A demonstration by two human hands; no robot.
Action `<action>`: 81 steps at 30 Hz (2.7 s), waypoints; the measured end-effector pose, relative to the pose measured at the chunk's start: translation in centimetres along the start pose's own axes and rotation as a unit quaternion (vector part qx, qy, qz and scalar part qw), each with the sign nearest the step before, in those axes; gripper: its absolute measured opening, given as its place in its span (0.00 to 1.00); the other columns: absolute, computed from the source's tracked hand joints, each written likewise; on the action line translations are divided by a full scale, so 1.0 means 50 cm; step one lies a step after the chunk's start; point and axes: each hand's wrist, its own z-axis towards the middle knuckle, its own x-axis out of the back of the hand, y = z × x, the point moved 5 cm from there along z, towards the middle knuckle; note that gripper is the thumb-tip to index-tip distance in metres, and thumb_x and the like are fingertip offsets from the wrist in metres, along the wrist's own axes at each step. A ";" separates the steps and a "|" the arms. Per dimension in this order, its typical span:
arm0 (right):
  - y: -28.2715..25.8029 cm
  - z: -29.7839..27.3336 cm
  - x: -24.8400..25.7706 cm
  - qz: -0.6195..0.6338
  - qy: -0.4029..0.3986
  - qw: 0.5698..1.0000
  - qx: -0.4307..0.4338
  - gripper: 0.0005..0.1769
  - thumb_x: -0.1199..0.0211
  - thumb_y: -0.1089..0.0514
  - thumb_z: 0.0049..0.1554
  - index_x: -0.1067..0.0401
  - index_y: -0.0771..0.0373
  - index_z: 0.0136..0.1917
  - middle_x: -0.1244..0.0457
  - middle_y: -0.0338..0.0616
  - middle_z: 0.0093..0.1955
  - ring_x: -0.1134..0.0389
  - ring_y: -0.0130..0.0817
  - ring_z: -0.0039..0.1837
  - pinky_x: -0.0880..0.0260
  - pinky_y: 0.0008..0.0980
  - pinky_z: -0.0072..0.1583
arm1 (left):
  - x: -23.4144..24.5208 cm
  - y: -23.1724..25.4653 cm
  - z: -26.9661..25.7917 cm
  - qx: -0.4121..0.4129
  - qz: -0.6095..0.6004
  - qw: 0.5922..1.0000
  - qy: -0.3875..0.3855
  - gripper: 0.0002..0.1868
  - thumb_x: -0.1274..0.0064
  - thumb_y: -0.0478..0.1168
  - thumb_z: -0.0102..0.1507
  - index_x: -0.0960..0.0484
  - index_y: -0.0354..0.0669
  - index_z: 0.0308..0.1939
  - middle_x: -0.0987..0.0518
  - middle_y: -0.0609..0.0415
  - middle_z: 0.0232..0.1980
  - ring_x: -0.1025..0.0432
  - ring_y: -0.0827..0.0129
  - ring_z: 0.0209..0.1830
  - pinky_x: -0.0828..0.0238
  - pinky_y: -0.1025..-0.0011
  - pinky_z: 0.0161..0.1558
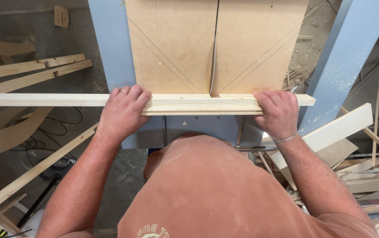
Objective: Cutting wooden slats using a table saw and a crosscut sled
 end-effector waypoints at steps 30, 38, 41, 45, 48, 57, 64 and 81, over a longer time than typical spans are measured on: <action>0.009 0.014 -0.002 -0.006 0.013 1.000 0.004 0.21 0.22 0.43 0.48 0.21 0.47 0.53 0.31 0.30 0.49 0.30 0.33 0.54 0.34 0.36 0.60 | 0.017 0.010 0.021 -0.036 0.049 0.992 0.107 0.19 0.38 0.52 0.55 0.19 0.53 0.46 0.28 0.60 0.37 0.27 0.66 0.43 0.32 0.64 0.53; 0.018 0.057 0.009 -0.012 0.031 0.999 0.018 0.20 0.22 0.45 0.48 0.21 0.48 0.53 0.31 0.30 0.48 0.30 0.34 0.53 0.34 0.37 0.59 | 0.018 0.001 0.044 -0.038 0.058 0.986 0.153 0.18 0.38 0.45 0.54 0.19 0.52 0.47 0.30 0.59 0.34 0.27 0.64 0.38 0.30 0.65 0.47; 0.028 0.072 0.007 -0.011 0.033 0.999 0.014 0.20 0.23 0.44 0.48 0.20 0.47 0.53 0.31 0.30 0.48 0.30 0.33 0.53 0.34 0.36 0.61 | 0.028 -0.008 0.060 -0.034 0.059 0.984 0.164 0.18 0.39 0.44 0.53 0.18 0.53 0.47 0.30 0.59 0.34 0.27 0.64 0.38 0.30 0.66 0.45; 0.038 0.096 0.008 -0.020 0.040 0.999 0.011 0.20 0.22 0.45 0.48 0.20 0.46 0.53 0.31 0.28 0.48 0.30 0.32 0.53 0.36 0.35 0.61 | 0.038 -0.022 0.082 -0.033 0.060 0.982 0.179 0.18 0.37 0.46 0.52 0.18 0.54 0.45 0.29 0.59 0.34 0.26 0.63 0.38 0.29 0.65 0.46; 0.053 0.113 0.003 -0.016 0.048 0.999 0.010 0.19 0.21 0.46 0.49 0.19 0.46 0.54 0.30 0.29 0.47 0.30 0.33 0.53 0.37 0.36 0.61 | 0.043 -0.034 0.101 -0.035 0.070 0.979 0.187 0.19 0.36 0.47 0.51 0.18 0.54 0.45 0.28 0.59 0.34 0.26 0.63 0.38 0.29 0.65 0.45; 0.079 0.212 0.019 -0.042 0.011 0.999 -0.001 0.13 0.27 0.53 0.53 0.19 0.47 0.53 0.33 0.30 0.44 0.34 0.34 0.50 0.41 0.36 0.59 | 0.069 -0.080 0.187 -0.019 0.088 0.983 0.160 0.25 0.30 0.53 0.50 0.18 0.54 0.48 0.23 0.60 0.37 0.26 0.61 0.36 0.31 0.63 0.40; 0.117 0.252 0.002 -0.058 -0.009 0.998 0.004 0.13 0.24 0.44 0.53 0.21 0.44 0.49 0.35 0.31 0.42 0.37 0.39 0.45 0.46 0.39 0.50 | 0.055 -0.117 0.236 0.002 0.071 0.987 0.142 0.30 0.23 0.57 0.46 0.20 0.51 0.44 0.21 0.57 0.38 0.30 0.58 0.34 0.30 0.60 0.31; 0.043 0.057 -0.011 -0.061 0.019 0.998 -0.011 0.14 0.35 0.49 0.45 0.23 0.43 0.47 0.36 0.29 0.41 0.32 0.35 0.49 0.36 0.39 0.55 | 0.020 0.000 0.061 -0.013 0.014 0.988 0.152 0.29 0.26 0.54 0.46 0.17 0.54 0.48 0.23 0.56 0.36 0.23 0.55 0.37 0.20 0.59 0.42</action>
